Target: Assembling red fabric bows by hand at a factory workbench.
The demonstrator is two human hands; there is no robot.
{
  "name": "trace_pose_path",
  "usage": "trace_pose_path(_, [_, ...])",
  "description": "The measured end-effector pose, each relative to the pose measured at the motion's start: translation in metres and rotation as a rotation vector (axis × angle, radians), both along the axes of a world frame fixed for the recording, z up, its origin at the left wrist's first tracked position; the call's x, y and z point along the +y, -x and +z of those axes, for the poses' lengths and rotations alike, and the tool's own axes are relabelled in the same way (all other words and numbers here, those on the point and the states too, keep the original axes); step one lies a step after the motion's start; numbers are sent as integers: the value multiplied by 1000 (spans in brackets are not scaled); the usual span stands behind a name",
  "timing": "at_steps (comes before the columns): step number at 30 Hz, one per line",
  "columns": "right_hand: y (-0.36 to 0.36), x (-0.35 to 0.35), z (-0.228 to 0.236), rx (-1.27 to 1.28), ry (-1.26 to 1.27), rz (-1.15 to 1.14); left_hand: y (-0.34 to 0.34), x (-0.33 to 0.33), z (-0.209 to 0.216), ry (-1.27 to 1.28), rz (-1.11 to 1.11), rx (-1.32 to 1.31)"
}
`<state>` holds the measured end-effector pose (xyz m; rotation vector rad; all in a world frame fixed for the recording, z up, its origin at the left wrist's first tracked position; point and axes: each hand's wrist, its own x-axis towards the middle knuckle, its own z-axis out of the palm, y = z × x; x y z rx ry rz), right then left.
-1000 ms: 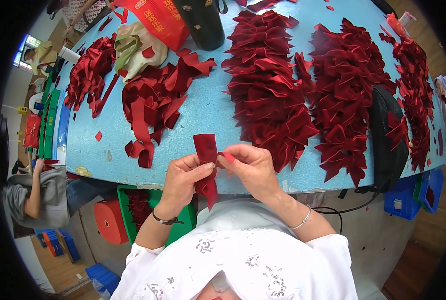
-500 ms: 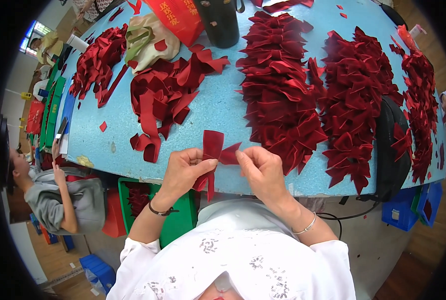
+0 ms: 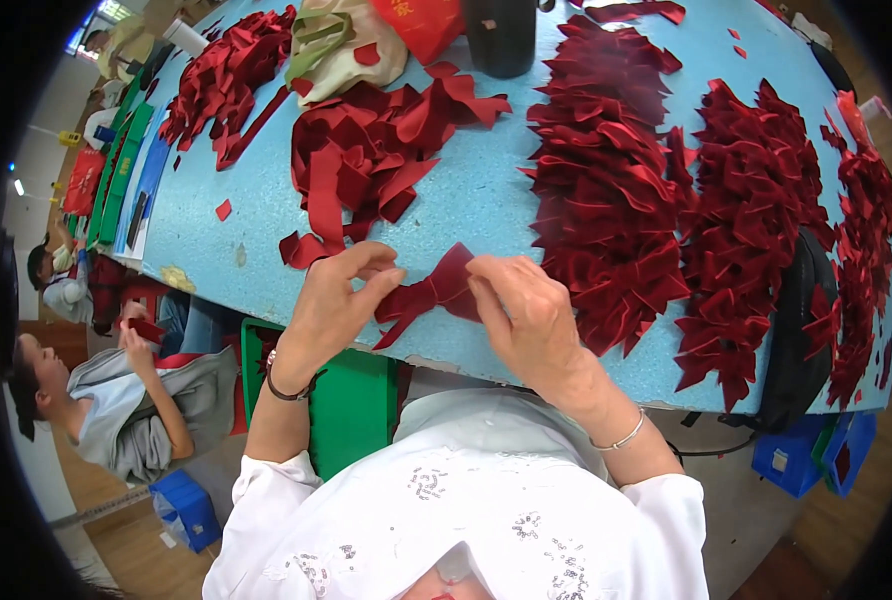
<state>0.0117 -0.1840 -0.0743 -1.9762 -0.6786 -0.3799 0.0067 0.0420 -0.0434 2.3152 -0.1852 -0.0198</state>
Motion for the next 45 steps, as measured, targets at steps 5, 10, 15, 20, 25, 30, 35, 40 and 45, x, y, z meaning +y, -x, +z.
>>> trace_pose_path(5, [-3,11,11,-27,-38,29,13,19,-4,163,154,-40])
trace_pose_path(10, [-7,30,12,13,-77,84,26,9,4,181,193,-33])
trace_pose_path(15, [-11,42,-3,-26,15,192,31,12,-6,119,298,164])
trace_pose_path(20, [-10,43,-11,9,287,233,32,2,-5,88,289,287])
trace_pose_path(25, [-11,45,-11,27,298,234,30,12,-30,345,280,196])
trace_pose_path(30, [-12,45,-10,40,361,241,29,9,-28,361,361,165])
trace_pose_path(35, [-13,47,-11,14,384,251,27,20,-28,161,432,-82])
trace_pose_path(40, [-10,49,-7,8,379,266,48,-14,15,144,251,-323])
trace_pose_path(45, [-10,46,-6,4,336,280,48,-29,0,78,105,-345])
